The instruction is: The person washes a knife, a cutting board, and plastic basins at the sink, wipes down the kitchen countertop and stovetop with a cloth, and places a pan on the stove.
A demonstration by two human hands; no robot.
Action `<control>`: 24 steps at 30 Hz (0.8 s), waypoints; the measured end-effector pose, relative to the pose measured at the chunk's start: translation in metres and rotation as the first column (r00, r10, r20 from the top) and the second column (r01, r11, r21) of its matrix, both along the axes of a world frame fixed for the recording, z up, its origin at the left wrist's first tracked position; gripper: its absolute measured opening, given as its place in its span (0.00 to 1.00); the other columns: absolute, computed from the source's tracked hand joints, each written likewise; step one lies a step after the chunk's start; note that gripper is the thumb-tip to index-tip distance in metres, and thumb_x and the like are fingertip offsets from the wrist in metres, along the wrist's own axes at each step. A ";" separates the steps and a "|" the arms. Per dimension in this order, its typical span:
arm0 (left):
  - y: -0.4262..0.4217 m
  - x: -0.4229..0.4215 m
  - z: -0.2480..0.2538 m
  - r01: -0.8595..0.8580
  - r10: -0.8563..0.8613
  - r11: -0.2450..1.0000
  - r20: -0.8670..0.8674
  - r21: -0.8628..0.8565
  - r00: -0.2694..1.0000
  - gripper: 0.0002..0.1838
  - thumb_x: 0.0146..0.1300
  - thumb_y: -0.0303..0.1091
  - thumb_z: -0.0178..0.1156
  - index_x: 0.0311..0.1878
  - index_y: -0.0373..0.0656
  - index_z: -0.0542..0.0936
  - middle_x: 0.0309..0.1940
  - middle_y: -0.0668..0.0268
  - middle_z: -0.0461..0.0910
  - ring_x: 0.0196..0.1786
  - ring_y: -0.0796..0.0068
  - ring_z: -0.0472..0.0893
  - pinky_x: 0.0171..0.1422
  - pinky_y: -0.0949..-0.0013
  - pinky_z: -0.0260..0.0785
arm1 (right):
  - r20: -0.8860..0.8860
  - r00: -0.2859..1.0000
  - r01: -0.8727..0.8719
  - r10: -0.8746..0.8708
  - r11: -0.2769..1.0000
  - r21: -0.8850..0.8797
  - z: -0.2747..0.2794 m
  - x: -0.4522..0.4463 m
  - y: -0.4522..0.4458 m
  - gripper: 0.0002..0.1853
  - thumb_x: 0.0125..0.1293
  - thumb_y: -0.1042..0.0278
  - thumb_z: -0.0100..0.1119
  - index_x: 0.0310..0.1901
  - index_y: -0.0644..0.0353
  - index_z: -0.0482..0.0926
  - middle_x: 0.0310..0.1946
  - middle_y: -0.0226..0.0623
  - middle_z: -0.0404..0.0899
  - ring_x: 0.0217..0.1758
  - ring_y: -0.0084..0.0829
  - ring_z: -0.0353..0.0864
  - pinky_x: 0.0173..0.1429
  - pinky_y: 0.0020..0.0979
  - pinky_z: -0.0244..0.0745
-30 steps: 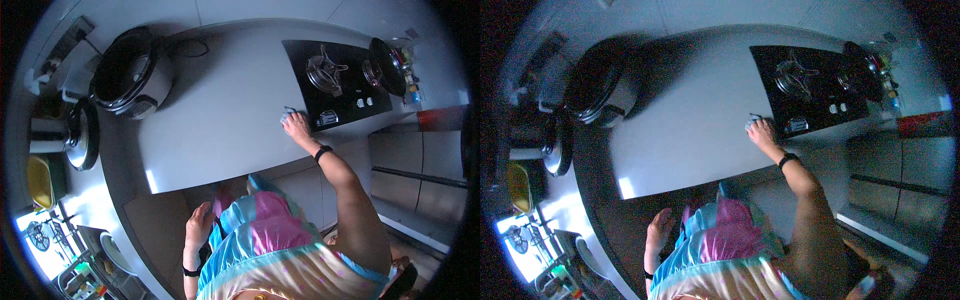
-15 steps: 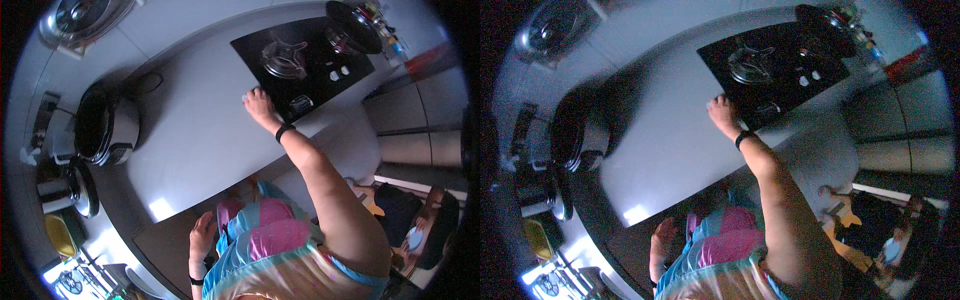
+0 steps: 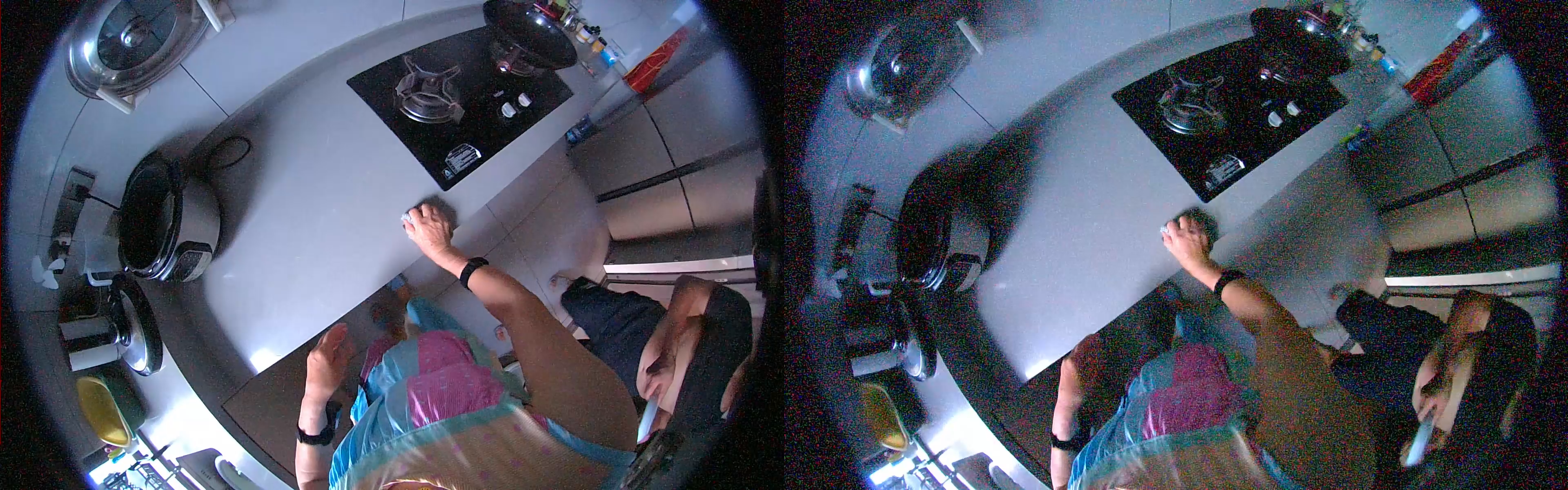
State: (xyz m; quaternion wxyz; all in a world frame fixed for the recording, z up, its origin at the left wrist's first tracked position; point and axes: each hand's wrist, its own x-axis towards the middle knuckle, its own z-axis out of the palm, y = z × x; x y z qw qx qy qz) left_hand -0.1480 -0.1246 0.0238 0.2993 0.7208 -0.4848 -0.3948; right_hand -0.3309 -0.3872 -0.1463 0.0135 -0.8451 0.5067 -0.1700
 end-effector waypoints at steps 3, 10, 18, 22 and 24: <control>-0.013 0.000 -0.017 -0.025 0.019 0.999 -0.155 -0.034 0.988 0.16 0.60 0.29 0.56 0.52 0.37 0.72 0.43 0.57 0.78 0.46 0.70 0.79 0.49 0.70 0.71 | 0.125 0.992 -0.012 -0.011 0.983 0.181 0.008 -0.001 0.026 0.13 0.54 0.55 0.57 0.32 0.56 0.72 0.32 0.42 0.73 0.38 0.43 0.74 0.37 0.43 0.70; -0.047 -0.008 -0.098 -0.252 0.401 0.915 -0.788 0.315 0.468 0.32 0.59 0.45 0.58 0.63 0.45 0.59 0.60 0.61 0.61 0.61 0.63 0.62 0.58 0.53 0.60 | 0.453 0.031 -0.995 -0.891 -0.071 -0.071 0.006 0.033 0.028 0.15 0.64 0.53 0.44 0.43 0.50 0.76 0.35 0.31 0.79 0.34 0.25 0.76 0.38 0.26 0.72; -0.162 -0.062 -0.063 0.106 0.244 0.969 -0.923 0.222 -0.299 0.42 0.55 0.67 0.45 0.64 0.46 0.55 0.55 0.54 0.66 0.56 0.50 0.68 0.63 0.39 0.55 | 0.428 -0.087 -0.889 -0.900 0.264 0.373 0.094 0.030 0.003 0.17 0.63 0.56 0.47 0.48 0.57 0.73 0.46 0.37 0.75 0.45 0.34 0.74 0.52 0.35 0.70; -0.220 -0.086 -0.043 0.038 0.346 0.938 -0.934 0.344 -0.084 0.32 0.62 0.57 0.44 0.58 0.39 0.62 0.50 0.54 0.71 0.51 0.56 0.75 0.58 0.56 0.69 | 0.776 0.103 -0.838 -0.622 0.365 0.404 0.104 -0.011 -0.043 0.10 0.64 0.59 0.50 0.40 0.57 0.72 0.33 0.28 0.73 0.37 0.20 0.72 0.41 0.25 0.70; -0.243 -0.097 -0.049 -0.058 0.373 0.927 -0.926 0.370 0.055 0.23 0.66 0.47 0.46 0.53 0.37 0.67 0.47 0.57 0.74 0.48 0.63 0.76 0.52 0.64 0.73 | 0.756 0.221 -0.844 -0.617 0.267 0.465 0.106 -0.034 -0.067 0.11 0.64 0.59 0.51 0.39 0.58 0.72 0.31 0.25 0.71 0.36 0.16 0.69 0.42 0.21 0.67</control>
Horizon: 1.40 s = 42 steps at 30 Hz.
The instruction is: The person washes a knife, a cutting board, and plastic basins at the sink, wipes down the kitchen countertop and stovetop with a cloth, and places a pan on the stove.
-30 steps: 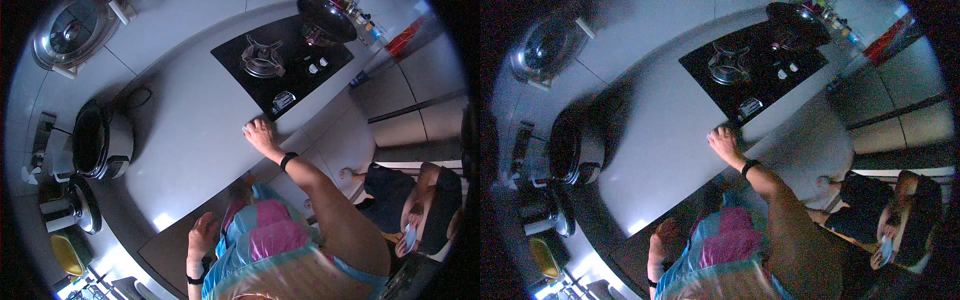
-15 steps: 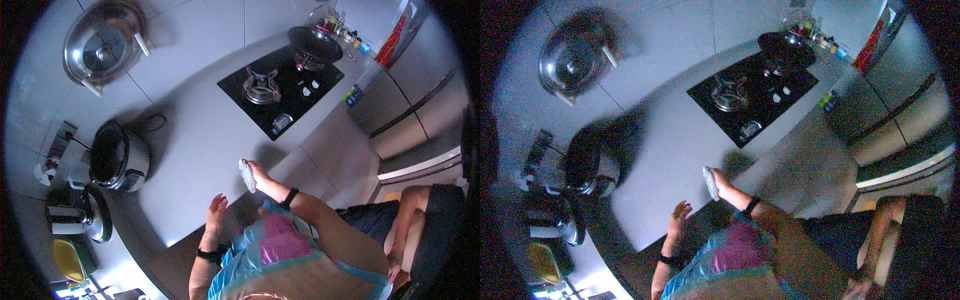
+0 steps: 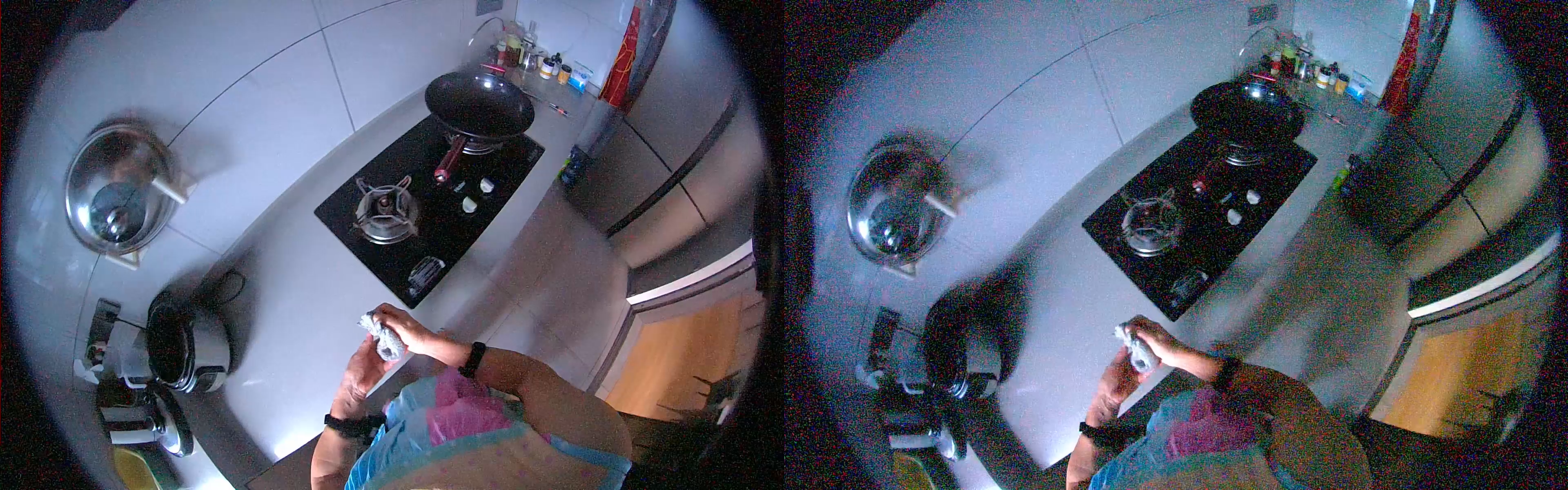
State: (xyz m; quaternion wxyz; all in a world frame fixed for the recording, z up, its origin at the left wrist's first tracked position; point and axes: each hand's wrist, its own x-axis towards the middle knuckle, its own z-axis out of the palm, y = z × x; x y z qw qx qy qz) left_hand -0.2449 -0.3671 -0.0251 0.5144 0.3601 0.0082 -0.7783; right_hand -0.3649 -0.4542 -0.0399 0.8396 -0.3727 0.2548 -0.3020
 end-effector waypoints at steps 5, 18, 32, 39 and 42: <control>-0.028 0.000 -0.024 -0.078 0.071 0.997 0.176 0.030 0.982 0.15 0.66 0.38 0.48 0.48 0.36 0.72 0.43 0.60 0.76 0.44 0.69 0.77 0.51 0.66 0.71 | -0.237 0.965 -0.207 0.110 0.877 -0.434 -0.001 -0.036 -0.051 0.11 0.64 0.63 0.50 0.43 0.61 0.71 0.36 0.28 0.70 0.41 0.19 0.69 0.46 0.23 0.65; -0.064 -0.031 0.008 0.218 -0.069 0.964 0.645 -0.155 0.761 0.16 0.65 0.37 0.50 0.47 0.33 0.72 0.39 0.63 0.76 0.40 0.73 0.76 0.44 0.70 0.71 | -0.381 0.916 -0.376 0.127 0.605 -0.702 0.001 -0.068 -0.053 0.25 0.51 0.73 0.62 0.49 0.62 0.62 0.44 0.45 0.68 0.48 0.40 0.72 0.50 0.36 0.67; -0.159 -0.135 0.009 0.004 0.063 0.996 0.728 -0.090 0.683 0.21 0.55 0.23 0.57 0.53 0.34 0.66 0.38 0.62 0.74 0.38 0.75 0.75 0.40 0.73 0.72 | -0.398 0.886 -0.355 -0.238 0.206 -0.912 -0.005 -0.164 -0.124 0.35 0.44 0.74 0.62 0.58 0.66 0.60 0.55 0.46 0.60 0.60 0.45 0.59 0.64 0.40 0.58; -0.257 -0.258 0.020 0.104 -0.124 0.992 0.608 0.069 0.784 0.30 0.56 0.25 0.57 0.62 0.39 0.58 0.46 0.58 0.71 0.46 0.69 0.75 0.48 0.70 0.72 | -0.475 0.829 -0.365 -0.294 0.358 -0.859 -0.003 -0.288 -0.209 0.38 0.47 0.67 0.64 0.60 0.69 0.58 0.59 0.48 0.59 0.57 0.46 0.63 0.61 0.40 0.61; -0.283 -0.286 0.037 0.129 -0.135 0.991 0.459 0.043 0.878 0.31 0.57 0.27 0.57 0.63 0.39 0.57 0.51 0.56 0.68 0.47 0.68 0.75 0.53 0.66 0.70 | -0.607 0.792 -0.464 -0.054 0.594 -0.658 0.002 -0.327 -0.246 0.37 0.47 0.68 0.63 0.59 0.68 0.60 0.58 0.46 0.62 0.56 0.45 0.65 0.60 0.39 0.63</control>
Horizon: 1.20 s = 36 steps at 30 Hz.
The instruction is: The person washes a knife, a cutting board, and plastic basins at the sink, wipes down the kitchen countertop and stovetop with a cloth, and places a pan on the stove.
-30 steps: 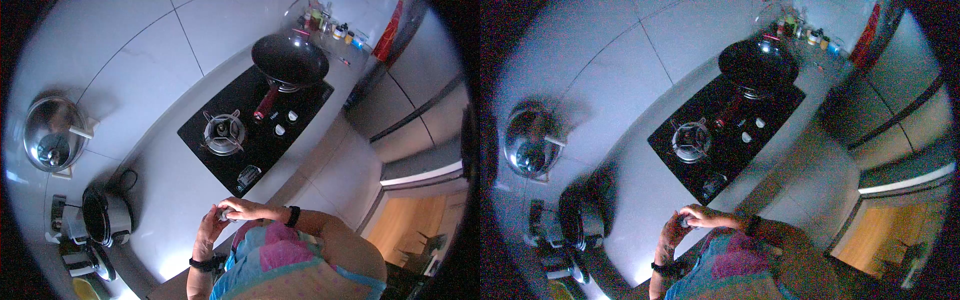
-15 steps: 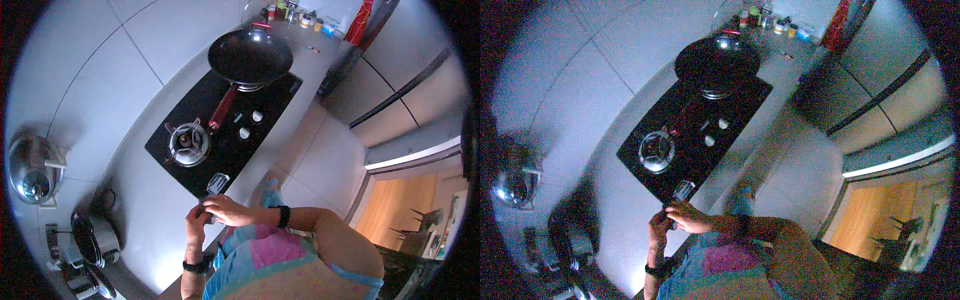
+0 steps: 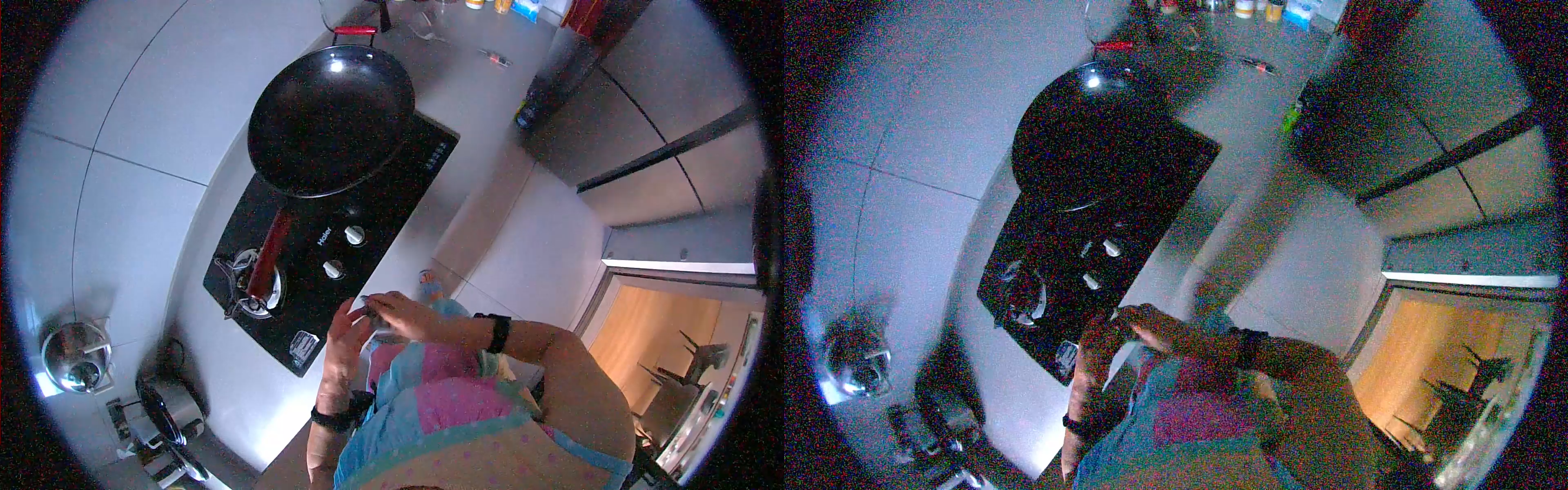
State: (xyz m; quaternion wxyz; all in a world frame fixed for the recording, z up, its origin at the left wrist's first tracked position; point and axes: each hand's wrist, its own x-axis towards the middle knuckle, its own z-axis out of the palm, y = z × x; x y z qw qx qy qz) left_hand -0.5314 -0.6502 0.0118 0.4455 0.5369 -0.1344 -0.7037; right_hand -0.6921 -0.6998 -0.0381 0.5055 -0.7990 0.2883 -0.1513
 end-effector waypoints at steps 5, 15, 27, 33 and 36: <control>-0.008 -0.017 0.010 0.093 -0.095 0.956 0.006 -0.279 0.995 0.26 0.60 0.30 0.55 0.61 0.38 0.61 0.56 0.56 0.66 0.53 0.62 0.74 0.58 0.63 0.67 | 0.225 0.957 0.175 -0.181 0.984 0.045 -0.045 -0.068 -0.059 0.20 0.55 0.74 0.55 0.52 0.61 0.69 0.50 0.43 0.70 0.53 0.40 0.71 0.57 0.35 0.66; 0.037 0.022 -0.013 -0.245 0.223 0.964 0.192 0.099 0.956 0.19 0.62 0.29 0.53 0.56 0.36 0.66 0.47 0.56 0.72 0.49 0.64 0.76 0.54 0.66 0.71 | 0.047 0.712 0.664 -0.700 0.651 -0.369 -0.057 -0.130 -0.299 0.22 0.57 0.60 0.59 0.49 0.63 0.67 0.40 0.49 0.74 0.44 0.46 0.74 0.48 0.39 0.68; 0.059 0.017 -0.013 -0.284 0.231 0.943 0.273 0.173 0.934 0.20 0.63 0.30 0.52 0.57 0.35 0.65 0.49 0.56 0.72 0.50 0.65 0.75 0.56 0.66 0.68 | -0.204 0.785 0.339 -0.584 0.682 -0.647 -0.114 -0.081 -0.354 0.12 0.54 0.66 0.55 0.39 0.60 0.75 0.43 0.39 0.76 0.47 0.45 0.72 0.48 0.41 0.70; 0.051 0.015 -0.011 -0.244 0.211 0.963 0.239 0.119 0.948 0.20 0.63 0.30 0.52 0.57 0.36 0.65 0.49 0.56 0.72 0.50 0.67 0.75 0.55 0.69 0.68 | -0.075 0.805 0.291 -0.589 0.501 -0.815 -0.104 -0.065 -0.228 0.14 0.43 0.73 0.63 0.35 0.59 0.75 0.38 0.35 0.74 0.40 0.42 0.71 0.44 0.39 0.69; 0.053 0.018 -0.024 -0.199 0.174 0.977 0.249 0.080 0.953 0.19 0.63 0.29 0.52 0.57 0.36 0.66 0.48 0.57 0.73 0.49 0.68 0.75 0.54 0.69 0.69 | -0.081 0.881 0.268 -0.466 0.633 -0.726 -0.089 -0.056 -0.172 0.16 0.45 0.75 0.63 0.39 0.59 0.75 0.42 0.36 0.73 0.44 0.42 0.70 0.46 0.38 0.69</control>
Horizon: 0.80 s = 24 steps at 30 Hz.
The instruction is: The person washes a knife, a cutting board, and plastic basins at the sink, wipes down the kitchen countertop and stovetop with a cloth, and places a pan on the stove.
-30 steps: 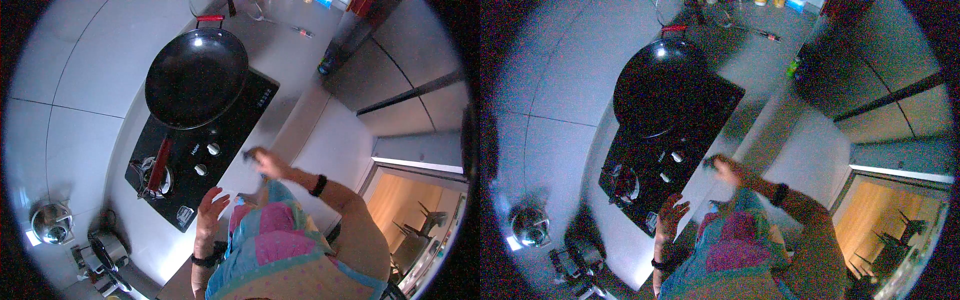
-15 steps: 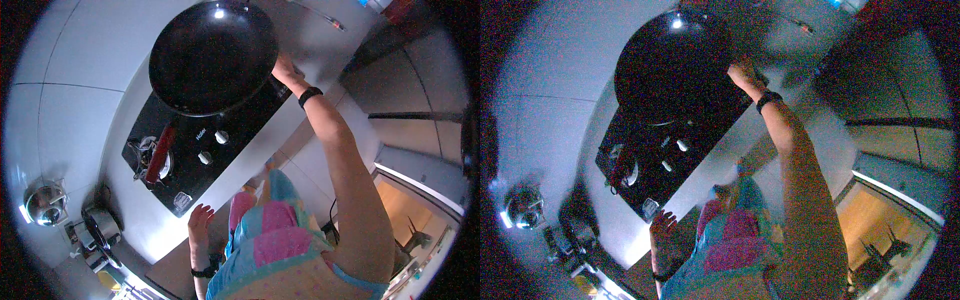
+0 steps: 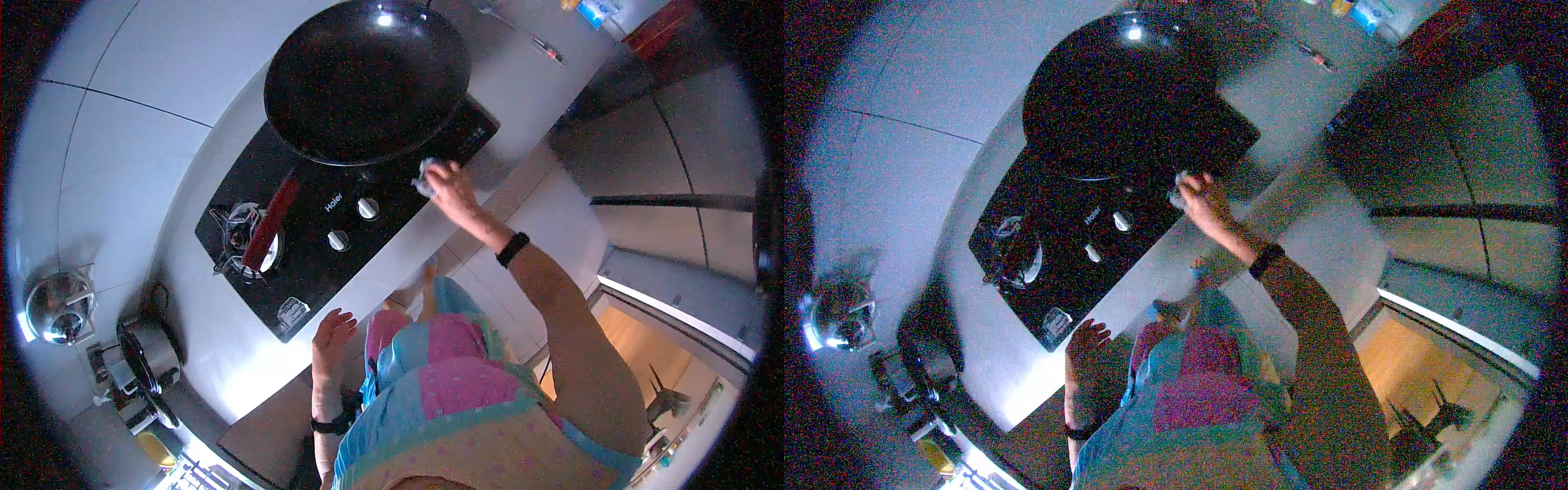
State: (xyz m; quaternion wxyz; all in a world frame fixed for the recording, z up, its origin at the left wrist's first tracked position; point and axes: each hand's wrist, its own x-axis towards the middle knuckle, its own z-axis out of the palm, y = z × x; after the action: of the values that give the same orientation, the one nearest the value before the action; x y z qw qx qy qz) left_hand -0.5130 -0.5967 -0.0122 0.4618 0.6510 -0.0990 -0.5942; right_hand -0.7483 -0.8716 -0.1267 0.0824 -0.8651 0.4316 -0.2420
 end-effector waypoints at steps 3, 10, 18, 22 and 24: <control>0.004 0.005 0.004 0.039 -0.038 0.999 0.044 -0.027 0.998 0.19 0.63 0.29 0.52 0.57 0.36 0.66 0.48 0.57 0.73 0.49 0.68 0.75 0.54 0.69 0.69 | 0.349 0.937 -0.052 -0.018 0.980 0.192 -0.030 -0.020 0.011 0.18 0.47 0.75 0.63 0.43 0.60 0.74 0.44 0.38 0.72 0.48 0.42 0.70 0.49 0.40 0.68; 0.033 0.015 -0.002 -0.039 0.040 0.999 0.028 -0.017 0.999 0.20 0.63 0.30 0.52 0.58 0.35 0.65 0.49 0.57 0.73 0.49 0.68 0.75 0.54 0.68 0.69 | -0.021 0.792 0.590 -0.611 0.755 0.285 -0.001 -0.109 -0.073 0.18 0.58 0.56 0.55 0.44 0.61 0.71 0.36 0.47 0.75 0.42 0.47 0.72 0.49 0.41 0.67; 0.044 0.028 -0.009 0.006 -0.007 0.999 -0.029 -0.042 1.000 0.20 0.63 0.30 0.52 0.58 0.36 0.65 0.50 0.57 0.72 0.50 0.69 0.75 0.54 0.69 0.68 | -0.244 0.906 0.352 -0.346 0.936 -0.017 -0.024 -0.055 0.010 0.25 0.50 0.61 0.62 0.49 0.62 0.69 0.45 0.44 0.71 0.50 0.44 0.67 0.55 0.41 0.62; 0.048 0.037 -0.003 0.004 -0.006 0.993 -0.015 -0.118 1.000 0.20 0.63 0.29 0.52 0.58 0.37 0.66 0.50 0.58 0.73 0.50 0.68 0.75 0.54 0.69 0.68 | -0.296 0.917 0.289 -0.269 0.957 0.025 -0.011 -0.016 0.066 0.28 0.47 0.64 0.64 0.51 0.63 0.67 0.51 0.44 0.66 0.53 0.46 0.63 0.56 0.42 0.61; 0.055 0.039 0.000 -0.067 0.063 0.992 -0.042 -0.108 0.997 0.19 0.62 0.29 0.52 0.57 0.37 0.67 0.49 0.58 0.73 0.50 0.69 0.75 0.53 0.70 0.68 | -0.277 0.940 0.219 -0.201 0.975 0.034 -0.015 -0.002 0.087 0.29 0.45 0.67 0.64 0.51 0.63 0.67 0.51 0.44 0.66 0.54 0.47 0.62 0.56 0.42 0.61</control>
State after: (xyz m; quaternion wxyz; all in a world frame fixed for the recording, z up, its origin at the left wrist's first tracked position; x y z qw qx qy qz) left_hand -0.4744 -0.5414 -0.0121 0.5179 0.6159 -0.1011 -0.5850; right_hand -0.7504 -0.7845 -0.1414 0.0240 -0.8359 0.5362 -0.1145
